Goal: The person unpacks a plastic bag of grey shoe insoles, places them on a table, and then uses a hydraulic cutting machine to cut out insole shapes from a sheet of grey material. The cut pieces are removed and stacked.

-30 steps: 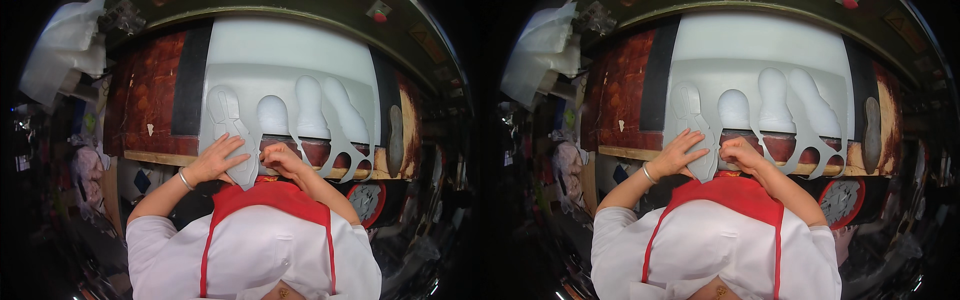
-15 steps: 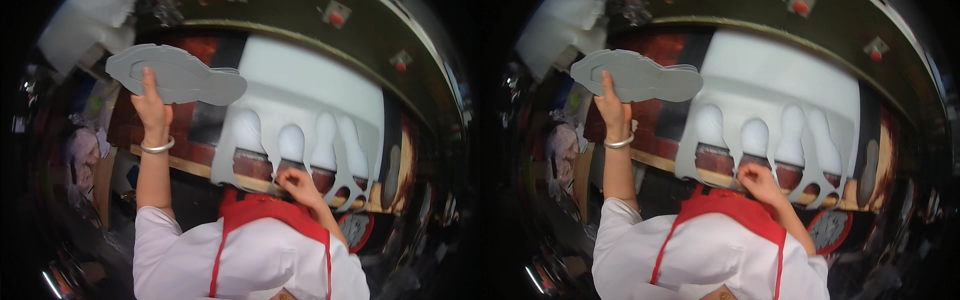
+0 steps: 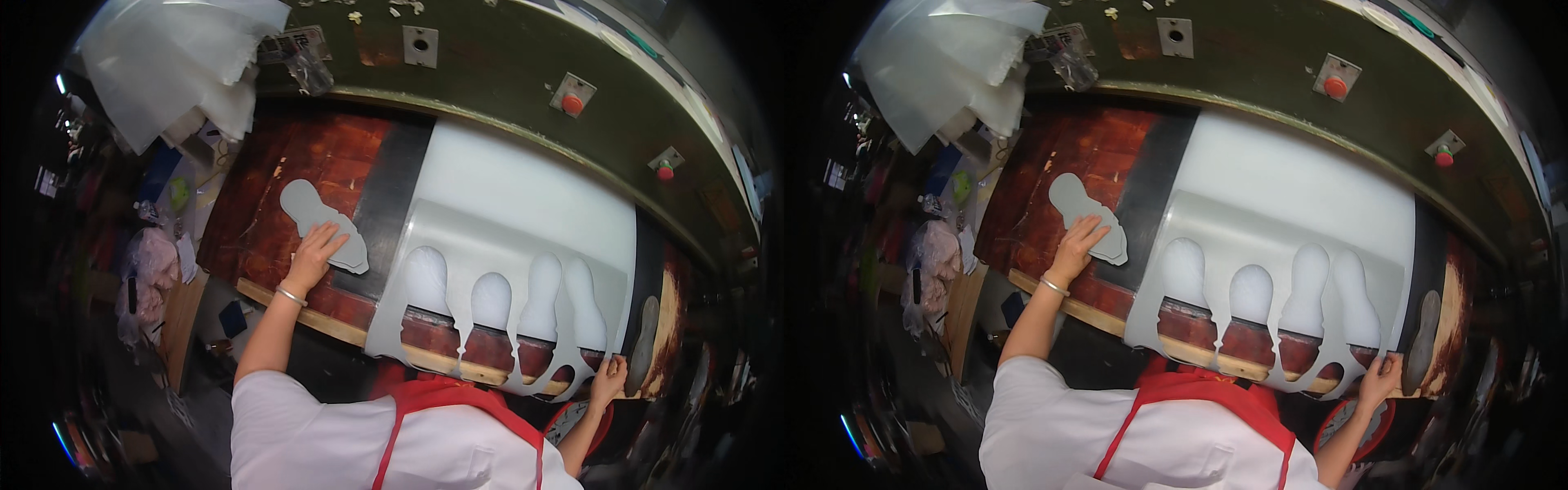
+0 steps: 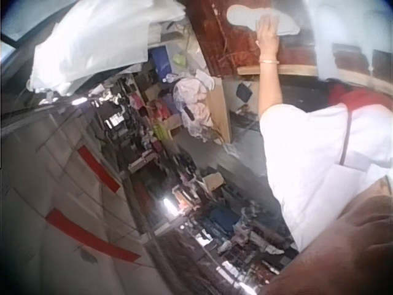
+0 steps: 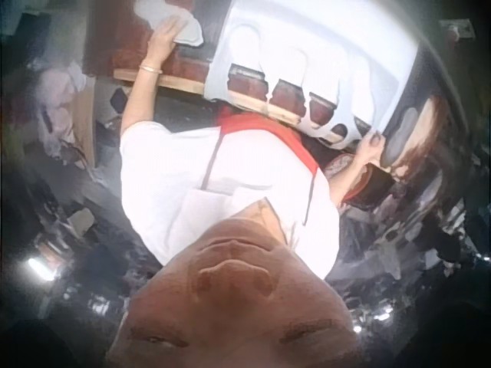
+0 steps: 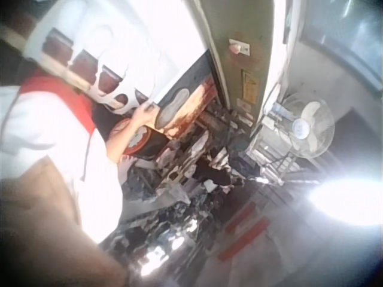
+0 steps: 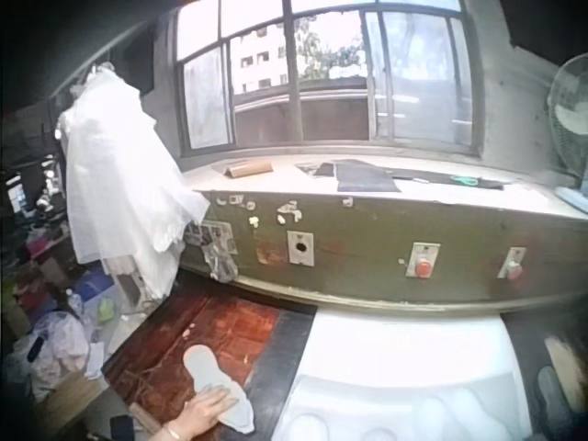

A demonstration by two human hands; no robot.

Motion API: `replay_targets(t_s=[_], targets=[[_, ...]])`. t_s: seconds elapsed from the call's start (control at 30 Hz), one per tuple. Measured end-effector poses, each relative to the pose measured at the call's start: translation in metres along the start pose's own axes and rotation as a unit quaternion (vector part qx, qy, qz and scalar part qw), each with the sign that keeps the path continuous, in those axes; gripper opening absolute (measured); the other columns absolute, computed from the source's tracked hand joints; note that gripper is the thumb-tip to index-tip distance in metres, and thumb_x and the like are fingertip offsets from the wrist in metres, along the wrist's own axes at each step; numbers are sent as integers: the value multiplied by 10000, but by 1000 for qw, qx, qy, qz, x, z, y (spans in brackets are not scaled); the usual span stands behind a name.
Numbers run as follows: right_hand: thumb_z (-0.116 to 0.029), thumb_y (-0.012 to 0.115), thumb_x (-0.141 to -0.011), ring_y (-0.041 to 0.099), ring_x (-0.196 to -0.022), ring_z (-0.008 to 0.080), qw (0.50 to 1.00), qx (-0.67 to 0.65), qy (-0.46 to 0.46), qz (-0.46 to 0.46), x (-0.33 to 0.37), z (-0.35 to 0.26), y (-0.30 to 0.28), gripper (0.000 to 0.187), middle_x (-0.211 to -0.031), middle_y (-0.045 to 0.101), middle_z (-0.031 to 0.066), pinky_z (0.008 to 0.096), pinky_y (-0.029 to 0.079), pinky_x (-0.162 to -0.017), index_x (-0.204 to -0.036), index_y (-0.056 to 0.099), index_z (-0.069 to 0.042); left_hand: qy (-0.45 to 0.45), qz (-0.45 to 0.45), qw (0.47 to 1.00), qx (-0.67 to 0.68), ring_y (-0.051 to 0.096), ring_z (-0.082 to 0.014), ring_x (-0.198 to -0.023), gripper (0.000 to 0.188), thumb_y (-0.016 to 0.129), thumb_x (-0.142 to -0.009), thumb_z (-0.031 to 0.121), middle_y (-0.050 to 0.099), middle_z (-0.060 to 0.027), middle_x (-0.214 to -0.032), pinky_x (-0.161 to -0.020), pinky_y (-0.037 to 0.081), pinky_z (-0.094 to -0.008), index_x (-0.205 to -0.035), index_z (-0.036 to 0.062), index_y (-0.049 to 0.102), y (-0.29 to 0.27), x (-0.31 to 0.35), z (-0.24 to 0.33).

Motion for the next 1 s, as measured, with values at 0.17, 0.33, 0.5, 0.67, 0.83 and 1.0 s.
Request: replay_targets(t_s=[0.17,0.33,0.5,0.67,0.83,1.0], targets=[[-188,639,-899,592,-928,183,985,-27,170,-22,-11,65,-2,382,-1074,601,117,292,500,-804,-1195,509,16,-145,-69,983,-87,422,-379,-1235,617,560,-720,-54,467,-195,-1306,-1061,310,-493,-1311,113,508,-10,29,55],[-183,619,-906,589,-750,125,916,-202,341,-54,-4,43,5,337,-968,608,60,254,508,-557,-1197,542,-31,-270,-31,921,280,518,-383,-1102,496,632,-806,56,510,-218,-1246,-974,410,-385,-1284,39,505,14,63,144],[-232,664,-870,579,-722,68,913,-206,311,-167,15,-12,-60,222,-805,644,2,244,479,-616,-1001,680,-53,-375,50,878,294,567,-259,-1064,402,541,-924,93,575,-198,-1229,-956,426,-335,-1293,-55,487,18,31,141],[-162,611,-900,450,-562,40,890,-305,338,17,89,-24,-143,179,-691,545,-13,243,378,-496,-989,622,-7,-127,-83,974,170,585,-386,-1061,519,567,-939,338,590,-294,-1162,-932,459,-393,-1235,-88,537,11,-97,223],[-176,590,-915,445,-476,44,799,-319,389,331,247,-35,-161,175,-636,572,7,226,352,-437,-961,618,-9,103,-157,885,426,585,-326,-1072,483,578,-939,303,593,-258,-1189,-941,453,-377,-1227,-83,548,63,-176,380],[-189,568,-931,450,-464,49,672,-246,476,511,424,-84,-171,203,-604,571,16,219,345,-428,-817,601,-23,284,-251,776,504,577,-309,-1079,477,571,-943,295,587,-246,-1206,-948,447,-377,-1237,-80,542,67,-125,516]])
Point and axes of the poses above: each hand's wrist, its own x-axis away from the middle knuckle, its own y-axis out of the palm, z = x × y, the point moved 5 cm from there along -x, towards the middle knuckle
